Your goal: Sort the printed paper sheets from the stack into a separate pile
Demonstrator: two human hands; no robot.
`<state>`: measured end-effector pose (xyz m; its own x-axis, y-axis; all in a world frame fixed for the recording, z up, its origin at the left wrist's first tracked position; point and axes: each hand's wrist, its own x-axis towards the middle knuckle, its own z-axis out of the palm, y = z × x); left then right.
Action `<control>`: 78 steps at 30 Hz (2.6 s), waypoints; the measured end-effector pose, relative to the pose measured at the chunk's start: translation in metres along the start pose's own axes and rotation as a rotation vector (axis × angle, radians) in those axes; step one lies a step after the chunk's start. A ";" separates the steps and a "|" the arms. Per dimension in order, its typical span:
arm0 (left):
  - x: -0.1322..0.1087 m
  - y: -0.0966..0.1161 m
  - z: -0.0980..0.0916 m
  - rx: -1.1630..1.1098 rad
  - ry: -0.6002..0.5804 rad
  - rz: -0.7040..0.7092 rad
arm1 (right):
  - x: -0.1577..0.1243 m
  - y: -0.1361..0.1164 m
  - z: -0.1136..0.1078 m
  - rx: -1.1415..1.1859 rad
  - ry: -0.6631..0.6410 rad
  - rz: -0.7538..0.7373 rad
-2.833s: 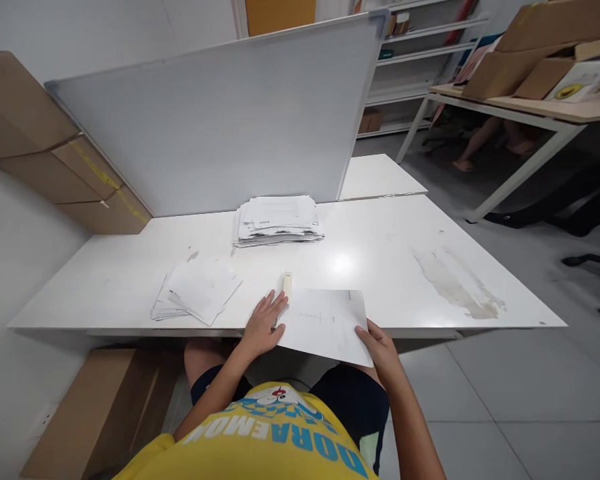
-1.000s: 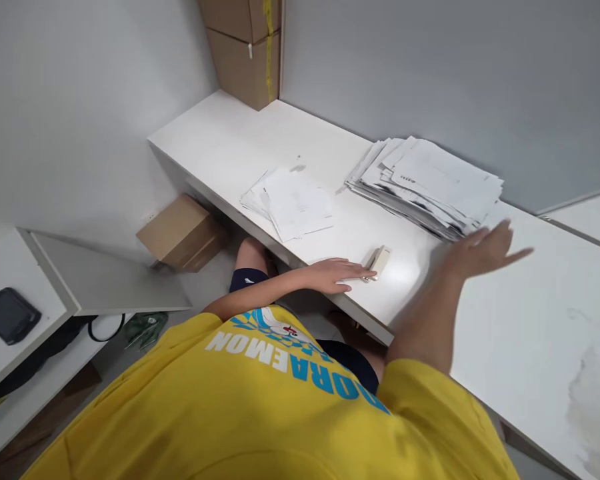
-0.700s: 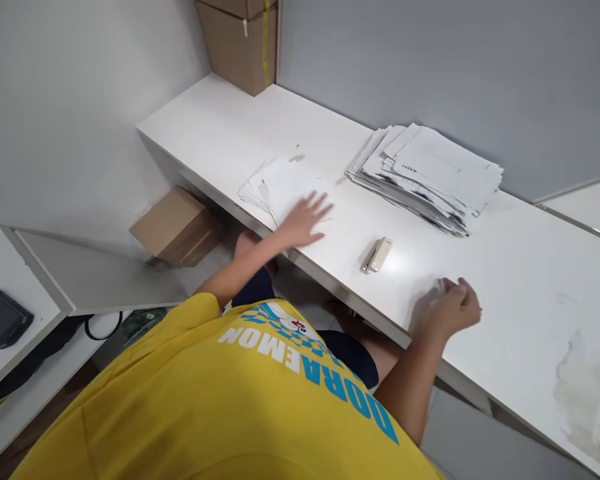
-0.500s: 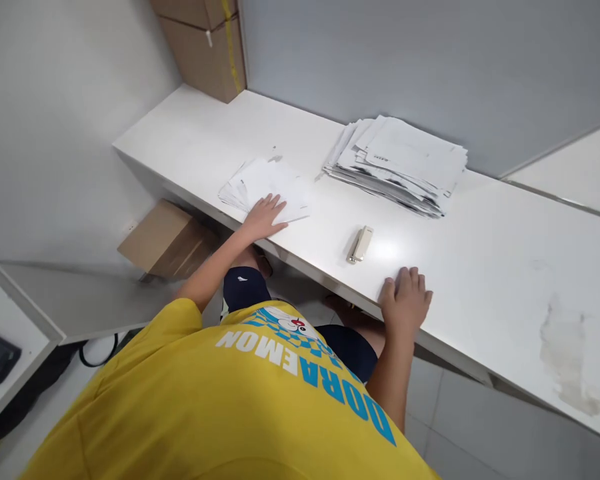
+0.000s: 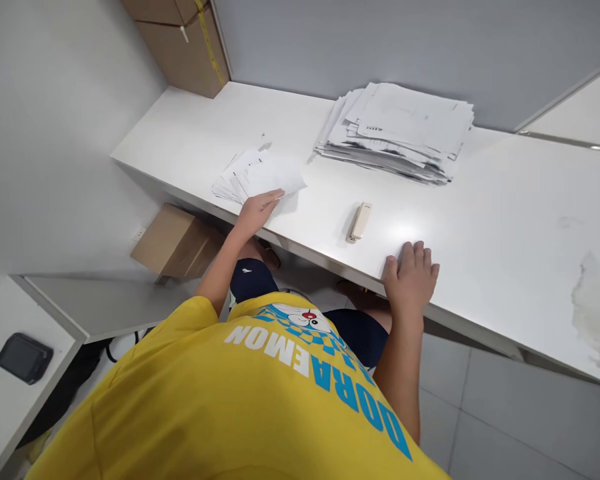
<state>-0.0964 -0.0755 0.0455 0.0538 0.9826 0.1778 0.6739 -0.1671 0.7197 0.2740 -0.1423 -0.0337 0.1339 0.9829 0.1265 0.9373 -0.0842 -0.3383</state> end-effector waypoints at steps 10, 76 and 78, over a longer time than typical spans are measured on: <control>-0.043 0.066 -0.002 -1.201 0.144 -0.653 | -0.039 -0.026 -0.047 0.789 -0.249 0.207; -0.065 0.071 0.084 -1.036 -0.375 -0.862 | 0.018 -0.129 -0.045 -0.198 -0.298 -0.161; -0.057 0.066 0.062 -0.807 -0.314 -0.800 | 0.015 -0.133 -0.042 -0.210 -0.283 -0.115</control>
<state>-0.0089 -0.1375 0.0413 0.0822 0.7891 -0.6087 -0.0574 0.6135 0.7876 0.1646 -0.1229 0.0528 -0.0429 0.9919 -0.1200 0.9906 0.0267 -0.1340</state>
